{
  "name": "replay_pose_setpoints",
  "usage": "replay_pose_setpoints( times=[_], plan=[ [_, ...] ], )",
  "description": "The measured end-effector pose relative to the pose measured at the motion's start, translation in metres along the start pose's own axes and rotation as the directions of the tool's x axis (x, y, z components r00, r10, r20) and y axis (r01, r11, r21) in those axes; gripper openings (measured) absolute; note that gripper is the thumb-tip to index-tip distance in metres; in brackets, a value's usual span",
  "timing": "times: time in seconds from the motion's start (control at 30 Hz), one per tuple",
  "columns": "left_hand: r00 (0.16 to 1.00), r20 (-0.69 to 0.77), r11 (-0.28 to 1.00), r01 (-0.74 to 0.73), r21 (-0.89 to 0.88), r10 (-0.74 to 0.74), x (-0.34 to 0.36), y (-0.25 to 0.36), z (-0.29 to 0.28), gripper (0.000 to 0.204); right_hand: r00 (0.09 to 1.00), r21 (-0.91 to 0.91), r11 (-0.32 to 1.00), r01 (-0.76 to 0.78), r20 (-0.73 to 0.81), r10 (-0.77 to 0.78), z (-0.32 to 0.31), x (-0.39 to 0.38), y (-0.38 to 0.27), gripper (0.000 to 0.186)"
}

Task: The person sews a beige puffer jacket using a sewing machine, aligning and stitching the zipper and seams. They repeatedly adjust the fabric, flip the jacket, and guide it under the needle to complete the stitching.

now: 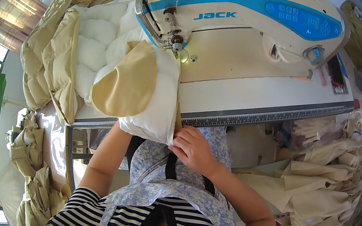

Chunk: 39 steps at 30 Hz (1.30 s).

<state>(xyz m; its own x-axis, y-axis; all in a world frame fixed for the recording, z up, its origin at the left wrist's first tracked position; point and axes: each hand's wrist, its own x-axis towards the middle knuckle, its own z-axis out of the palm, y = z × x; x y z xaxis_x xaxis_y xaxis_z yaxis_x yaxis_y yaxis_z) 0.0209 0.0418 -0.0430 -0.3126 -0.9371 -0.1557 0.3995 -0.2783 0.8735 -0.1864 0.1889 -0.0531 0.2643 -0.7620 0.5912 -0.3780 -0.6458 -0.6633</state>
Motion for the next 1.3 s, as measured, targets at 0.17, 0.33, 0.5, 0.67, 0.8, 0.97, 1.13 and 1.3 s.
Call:
replay_pose_setpoints(
  times=[0.17,0.33,0.5,0.67,0.8,0.97,1.13,1.3],
  plan=[
    [1.000,-0.011,1.000,-0.021,0.007,0.021,0.000,0.000,0.001,0.050,0.993,0.008,0.997,-0.079,0.090,0.078,-0.003,-0.002,-0.001,0.015],
    [0.998,-0.028,0.999,-0.048,0.021,0.049,0.002,-0.002,0.003,0.050,0.993,-0.002,0.995,-0.096,0.072,0.096,-0.004,-0.004,-0.004,0.014],
    [0.995,-0.040,0.995,-0.086,0.043,0.088,0.005,-0.001,0.003,0.050,0.992,0.037,0.994,-0.107,0.070,0.105,-0.004,-0.005,-0.003,0.014],
    [0.989,-0.049,0.988,-0.135,0.071,0.139,0.011,0.001,0.004,0.050,0.991,0.051,0.991,-0.123,0.060,0.119,-0.005,-0.005,-0.005,0.014],
    [0.978,-0.051,0.976,-0.196,0.100,0.201,0.019,0.002,0.004,0.050,0.987,0.034,0.988,-0.148,0.072,0.145,-0.006,-0.004,-0.007,0.013],
    [0.965,-0.056,0.961,-0.247,0.126,0.255,0.025,0.003,0.004,0.050,0.979,0.036,0.983,-0.181,0.100,0.177,-0.004,-0.003,-0.007,0.013],
    [0.958,-0.058,0.951,-0.268,0.153,0.279,0.027,0.006,0.003,0.050,0.987,0.050,0.989,-0.141,0.080,0.137,-0.002,-0.003,-0.006,0.013],
    [0.953,-0.061,0.943,-0.282,0.177,0.296,0.033,0.004,0.001,0.050,0.988,0.050,0.988,-0.149,0.043,0.147,-0.001,-0.003,-0.009,0.013]
  ],
)
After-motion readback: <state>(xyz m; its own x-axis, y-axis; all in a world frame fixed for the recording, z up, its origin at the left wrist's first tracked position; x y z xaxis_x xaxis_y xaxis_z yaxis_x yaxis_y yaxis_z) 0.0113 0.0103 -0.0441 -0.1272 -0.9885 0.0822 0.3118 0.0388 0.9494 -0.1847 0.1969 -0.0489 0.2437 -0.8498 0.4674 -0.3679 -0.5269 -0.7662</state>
